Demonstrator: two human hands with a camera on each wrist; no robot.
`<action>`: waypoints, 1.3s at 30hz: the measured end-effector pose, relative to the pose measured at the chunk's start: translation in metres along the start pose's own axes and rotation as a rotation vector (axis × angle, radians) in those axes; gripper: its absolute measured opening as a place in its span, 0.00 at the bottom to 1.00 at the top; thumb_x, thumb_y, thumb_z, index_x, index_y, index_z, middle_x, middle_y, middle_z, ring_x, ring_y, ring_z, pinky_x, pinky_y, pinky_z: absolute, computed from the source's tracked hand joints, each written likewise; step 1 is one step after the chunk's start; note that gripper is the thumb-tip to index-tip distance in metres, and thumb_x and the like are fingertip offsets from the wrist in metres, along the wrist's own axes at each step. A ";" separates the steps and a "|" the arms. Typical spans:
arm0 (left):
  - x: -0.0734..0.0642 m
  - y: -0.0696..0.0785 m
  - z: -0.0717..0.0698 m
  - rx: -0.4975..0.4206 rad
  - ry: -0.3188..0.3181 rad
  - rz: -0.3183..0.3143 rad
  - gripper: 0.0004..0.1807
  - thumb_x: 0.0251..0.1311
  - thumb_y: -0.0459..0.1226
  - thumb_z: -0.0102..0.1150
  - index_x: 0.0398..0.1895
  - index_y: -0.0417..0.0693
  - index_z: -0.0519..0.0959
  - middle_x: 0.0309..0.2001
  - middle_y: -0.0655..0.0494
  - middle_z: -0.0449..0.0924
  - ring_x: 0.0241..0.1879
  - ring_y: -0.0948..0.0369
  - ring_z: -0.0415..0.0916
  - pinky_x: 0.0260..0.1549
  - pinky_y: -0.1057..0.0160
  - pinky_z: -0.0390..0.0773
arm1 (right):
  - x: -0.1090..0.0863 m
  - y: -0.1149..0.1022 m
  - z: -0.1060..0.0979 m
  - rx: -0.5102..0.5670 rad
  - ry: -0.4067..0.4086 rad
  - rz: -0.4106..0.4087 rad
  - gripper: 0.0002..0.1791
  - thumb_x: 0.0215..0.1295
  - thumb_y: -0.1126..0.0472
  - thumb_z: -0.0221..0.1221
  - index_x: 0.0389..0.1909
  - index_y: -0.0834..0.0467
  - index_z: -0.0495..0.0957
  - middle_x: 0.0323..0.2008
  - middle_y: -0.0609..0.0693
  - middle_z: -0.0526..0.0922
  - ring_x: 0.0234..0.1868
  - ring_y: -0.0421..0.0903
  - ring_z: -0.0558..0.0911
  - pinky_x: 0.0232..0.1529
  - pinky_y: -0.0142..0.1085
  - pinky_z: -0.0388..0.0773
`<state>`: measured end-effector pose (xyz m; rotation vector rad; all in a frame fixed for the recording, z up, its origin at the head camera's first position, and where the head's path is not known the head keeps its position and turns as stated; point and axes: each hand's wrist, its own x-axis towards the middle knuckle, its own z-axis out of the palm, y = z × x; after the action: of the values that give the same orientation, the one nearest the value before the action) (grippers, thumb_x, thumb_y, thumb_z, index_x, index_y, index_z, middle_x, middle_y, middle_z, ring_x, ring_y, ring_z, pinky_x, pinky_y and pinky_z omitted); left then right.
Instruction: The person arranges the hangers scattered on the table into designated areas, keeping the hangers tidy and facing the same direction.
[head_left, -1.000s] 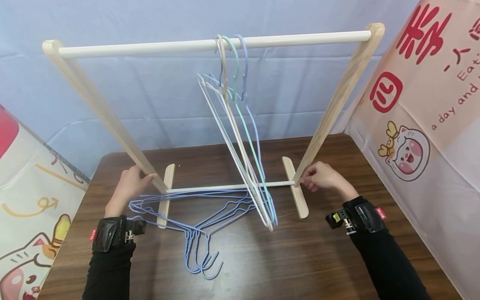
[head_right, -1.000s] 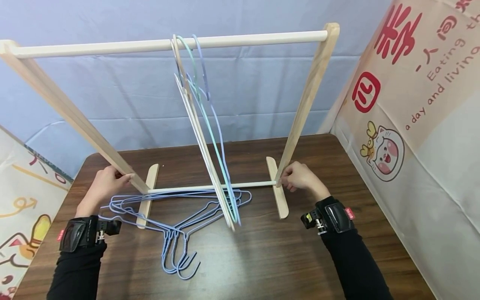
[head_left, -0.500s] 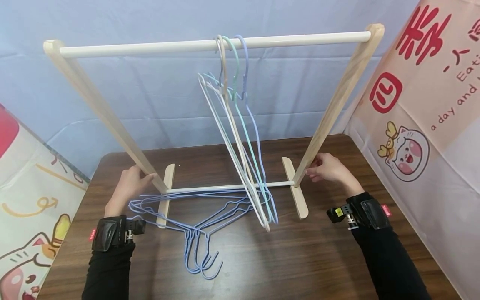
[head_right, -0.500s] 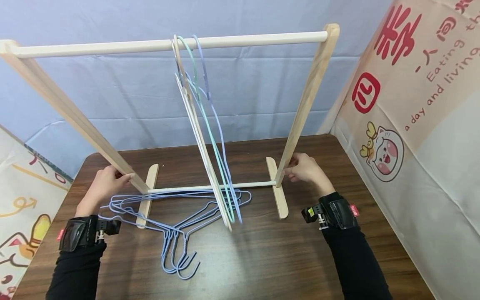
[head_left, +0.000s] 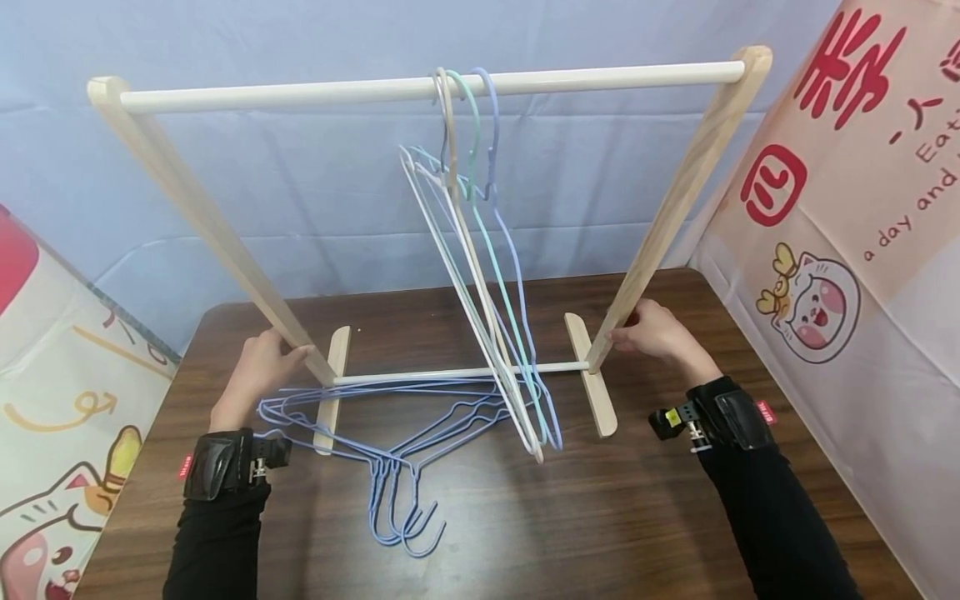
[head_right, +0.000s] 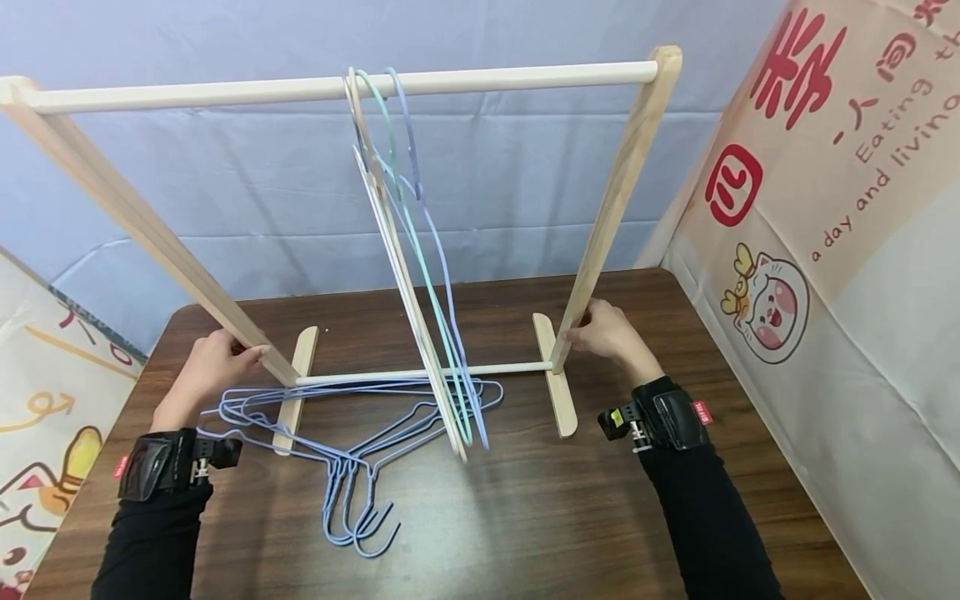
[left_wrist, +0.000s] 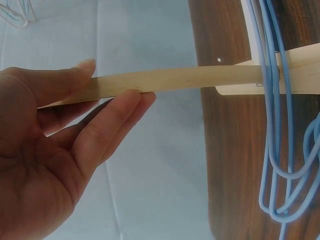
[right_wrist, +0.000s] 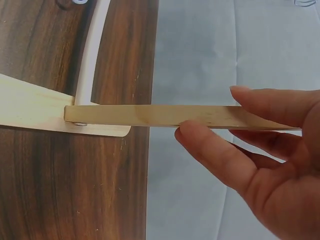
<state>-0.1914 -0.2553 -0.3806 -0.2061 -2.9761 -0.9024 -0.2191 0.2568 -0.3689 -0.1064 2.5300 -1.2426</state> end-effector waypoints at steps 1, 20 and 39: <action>0.000 0.000 0.000 0.001 -0.001 0.000 0.17 0.61 0.36 0.53 0.44 0.27 0.72 0.37 0.30 0.77 0.30 0.48 0.76 0.25 0.57 0.70 | 0.001 0.000 0.000 0.006 -0.002 0.002 0.24 0.62 0.69 0.53 0.55 0.78 0.60 0.47 0.75 0.71 0.46 0.63 0.77 0.37 0.37 0.77; 0.000 -0.001 0.001 0.014 0.015 0.008 0.16 0.61 0.35 0.53 0.43 0.27 0.72 0.35 0.31 0.77 0.27 0.50 0.75 0.22 0.59 0.69 | 0.008 -0.003 -0.003 -0.053 -0.013 -0.034 0.20 0.60 0.72 0.55 0.49 0.81 0.64 0.41 0.75 0.75 0.39 0.60 0.81 0.32 0.34 0.78; -0.001 -0.002 0.007 -0.010 0.042 -0.034 0.19 0.62 0.37 0.52 0.46 0.26 0.70 0.37 0.29 0.76 0.28 0.45 0.76 0.22 0.56 0.71 | 0.007 -0.003 0.000 -0.041 0.006 -0.049 0.22 0.59 0.74 0.54 0.51 0.83 0.60 0.43 0.78 0.72 0.39 0.61 0.81 0.33 0.35 0.78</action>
<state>-0.1907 -0.2528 -0.3875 -0.1352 -2.9457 -0.9140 -0.2261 0.2541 -0.3683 -0.1754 2.5733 -1.2110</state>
